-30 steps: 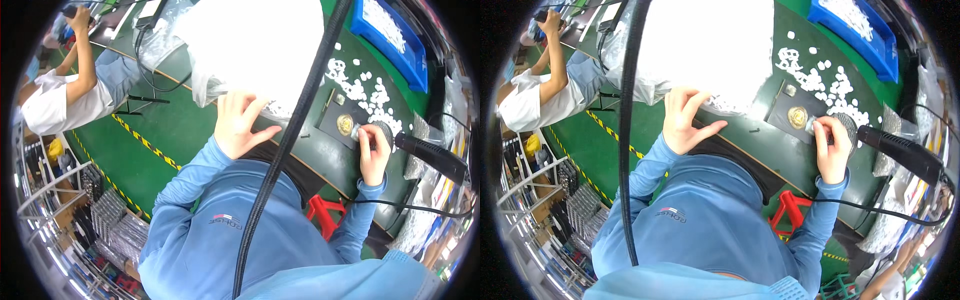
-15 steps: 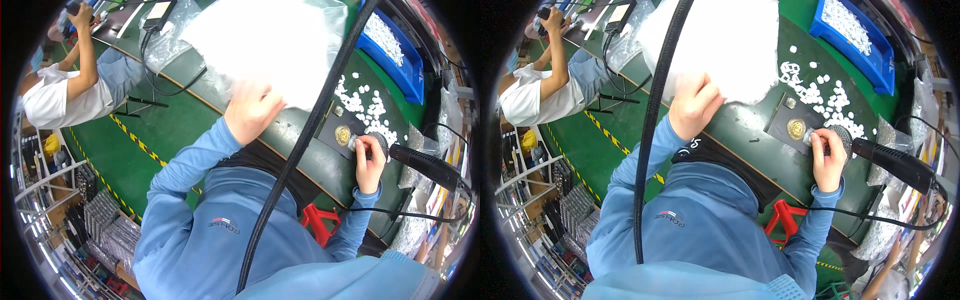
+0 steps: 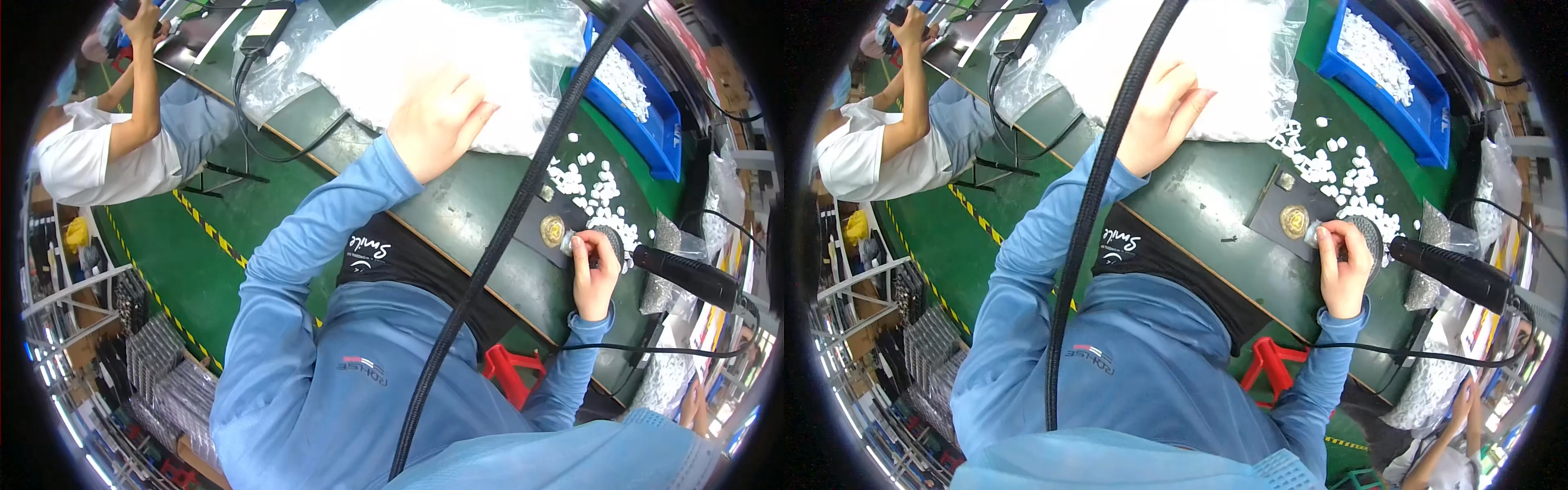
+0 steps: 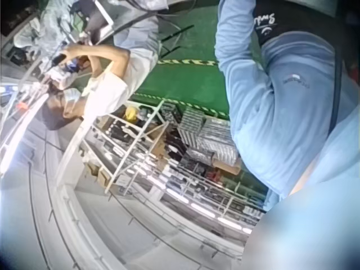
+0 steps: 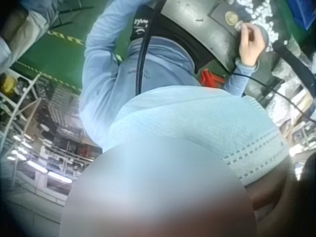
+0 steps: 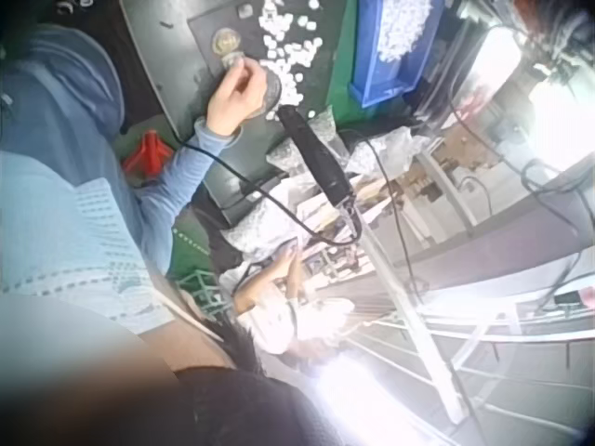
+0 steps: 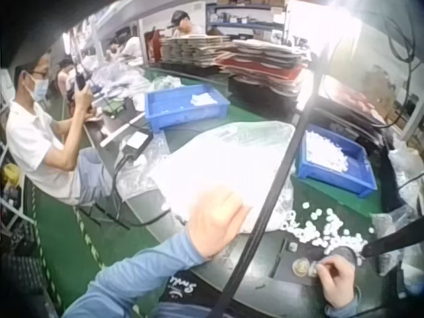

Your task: Assembling and testing small white electronic components using a handheld tool at a factory workstation.

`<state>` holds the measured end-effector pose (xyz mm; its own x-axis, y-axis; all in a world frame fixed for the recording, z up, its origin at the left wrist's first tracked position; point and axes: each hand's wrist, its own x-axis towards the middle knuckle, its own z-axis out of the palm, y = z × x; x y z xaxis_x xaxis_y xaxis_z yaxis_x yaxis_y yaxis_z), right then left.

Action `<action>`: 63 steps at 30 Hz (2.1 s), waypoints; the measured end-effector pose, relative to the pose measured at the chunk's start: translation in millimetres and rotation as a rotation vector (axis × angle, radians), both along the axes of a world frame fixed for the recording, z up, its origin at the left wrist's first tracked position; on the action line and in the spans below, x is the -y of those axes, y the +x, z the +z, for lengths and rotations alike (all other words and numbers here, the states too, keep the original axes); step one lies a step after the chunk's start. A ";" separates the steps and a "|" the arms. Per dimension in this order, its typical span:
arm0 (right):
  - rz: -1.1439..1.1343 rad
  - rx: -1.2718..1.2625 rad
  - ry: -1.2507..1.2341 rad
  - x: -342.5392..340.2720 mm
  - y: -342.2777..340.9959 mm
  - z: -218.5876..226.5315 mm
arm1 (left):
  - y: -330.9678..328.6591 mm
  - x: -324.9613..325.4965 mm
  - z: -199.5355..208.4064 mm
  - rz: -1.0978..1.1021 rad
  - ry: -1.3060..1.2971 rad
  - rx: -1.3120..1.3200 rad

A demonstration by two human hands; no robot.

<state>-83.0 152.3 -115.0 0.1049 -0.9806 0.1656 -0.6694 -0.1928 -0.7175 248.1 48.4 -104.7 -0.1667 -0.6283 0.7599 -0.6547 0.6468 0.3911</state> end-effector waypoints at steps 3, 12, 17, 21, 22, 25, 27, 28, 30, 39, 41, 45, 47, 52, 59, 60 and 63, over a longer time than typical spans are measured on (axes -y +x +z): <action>-0.029 -0.005 0.017 -1.7 -0.7 2.4 | -1.5 -0.3 -2.8 -0.044 0.113 -0.029; -0.023 0.028 0.000 -0.8 3.1 5.1 | 19.3 33.8 45.4 0.035 -0.150 -0.010; -0.015 0.043 0.002 -1.8 4.6 5.8 | 55.7 105.5 99.7 0.404 -0.008 0.092; -0.019 0.027 -0.004 -1.1 1.6 3.0 | 60.8 151.2 57.7 0.229 0.006 -0.107; -0.009 0.037 -0.013 0.8 2.4 2.9 | 69.1 165.2 32.8 0.257 0.036 -0.062; 0.006 0.060 -0.026 5.5 7.3 5.5 | 84.9 177.5 13.5 0.253 0.173 0.221; 0.027 0.049 -0.061 7.7 8.9 3.0 | 91.7 197.8 -2.7 0.106 0.155 -0.119; 0.009 0.045 -0.062 5.5 5.3 2.1 | 85.6 196.7 11.3 0.029 0.307 -0.333; 0.017 0.024 -0.061 3.7 2.5 5.4 | 61.1 165.5 62.0 0.231 -0.024 -0.185; 0.022 -0.044 -0.085 -2.5 1.5 4.4 | 48.1 74.7 82.2 0.046 -0.058 -0.157; 0.024 -0.032 -0.083 -1.4 3.0 4.6 | 28.1 50.2 79.8 0.017 -0.080 -0.147; 0.029 -0.021 -0.089 1.0 4.1 2.5 | 18.5 33.0 67.9 -0.014 0.036 -0.071; 0.031 -0.022 -0.091 2.6 5.4 2.9 | 18.6 32.7 64.4 -0.046 -0.061 0.049; 0.021 -0.018 -0.076 2.9 2.0 3.7 | -6.6 30.3 62.7 -0.208 -0.158 0.201; 0.012 0.015 -0.050 2.8 8.4 6.9 | -66.8 39.1 55.7 -0.530 -0.214 0.039; -0.015 -0.009 -0.043 0.4 2.7 1.8 | -91.0 43.2 54.5 -0.539 -0.179 0.010; -0.040 0.106 0.026 -1.6 2.5 -0.8 | -140.4 57.9 34.2 -0.503 -0.110 -0.176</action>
<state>-80.4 153.9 -115.8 0.0484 -0.9877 0.1484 -0.5963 -0.1477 -0.7891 107.7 -9.5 -70.6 -0.2906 -0.4193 0.8601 -0.1847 0.9065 0.3796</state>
